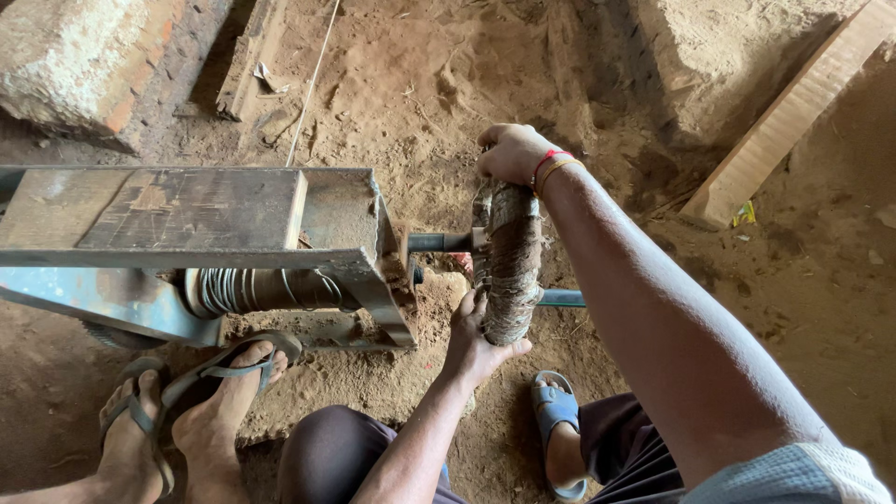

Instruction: The person turns a handle on a winding machine with one hand and uses the other hand to guide a strand of fiber onto a rotating spool.

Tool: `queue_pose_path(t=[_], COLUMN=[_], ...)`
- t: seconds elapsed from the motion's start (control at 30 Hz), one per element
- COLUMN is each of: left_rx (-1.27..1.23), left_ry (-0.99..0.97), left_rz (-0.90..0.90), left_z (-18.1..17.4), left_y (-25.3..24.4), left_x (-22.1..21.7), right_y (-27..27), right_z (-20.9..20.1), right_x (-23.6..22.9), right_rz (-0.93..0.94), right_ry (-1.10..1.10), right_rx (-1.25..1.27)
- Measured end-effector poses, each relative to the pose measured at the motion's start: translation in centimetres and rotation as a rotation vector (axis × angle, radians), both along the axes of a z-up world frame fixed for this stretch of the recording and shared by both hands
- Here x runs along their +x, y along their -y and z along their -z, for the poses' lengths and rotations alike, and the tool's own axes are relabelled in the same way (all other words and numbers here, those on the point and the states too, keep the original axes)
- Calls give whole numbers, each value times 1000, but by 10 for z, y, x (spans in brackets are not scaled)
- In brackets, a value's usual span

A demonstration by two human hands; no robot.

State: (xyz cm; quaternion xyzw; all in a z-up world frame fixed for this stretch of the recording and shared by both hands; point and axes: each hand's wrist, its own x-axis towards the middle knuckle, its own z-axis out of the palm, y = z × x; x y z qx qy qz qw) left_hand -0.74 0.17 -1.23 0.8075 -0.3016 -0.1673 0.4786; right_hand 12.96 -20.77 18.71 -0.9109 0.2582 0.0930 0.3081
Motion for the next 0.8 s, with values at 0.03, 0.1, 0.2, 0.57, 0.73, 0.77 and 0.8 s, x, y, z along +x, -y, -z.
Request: queue_pose_path(t=[0.03, 0.1, 0.2, 0.57, 0.73, 0.77, 0.8], left_rx=[-9, -32, -54, 3, 6, 12, 6], left_ry=[9, 23, 28, -86, -28, -64, -80], left_rz=[6, 16, 23, 10, 37, 16, 4], left_z=[0, 1, 0, -12, -12, -14, -16], left_y=[0, 0, -1, -2, -3, -2, -2], left_x=[0, 0, 0, 0, -1, -1, -1], right_y=[1, 4, 10, 15, 13, 14, 14], right_z=[1, 4, 12, 14, 16, 16, 16], right_x=[1, 3, 12, 21, 21, 21, 21], right_rz=[13, -1, -18, -5, 12, 6, 0], right_ry=[-19, -2, -8, -54, -48, -44, -40], right_rx=[20, 12, 8, 47, 81, 67, 54])
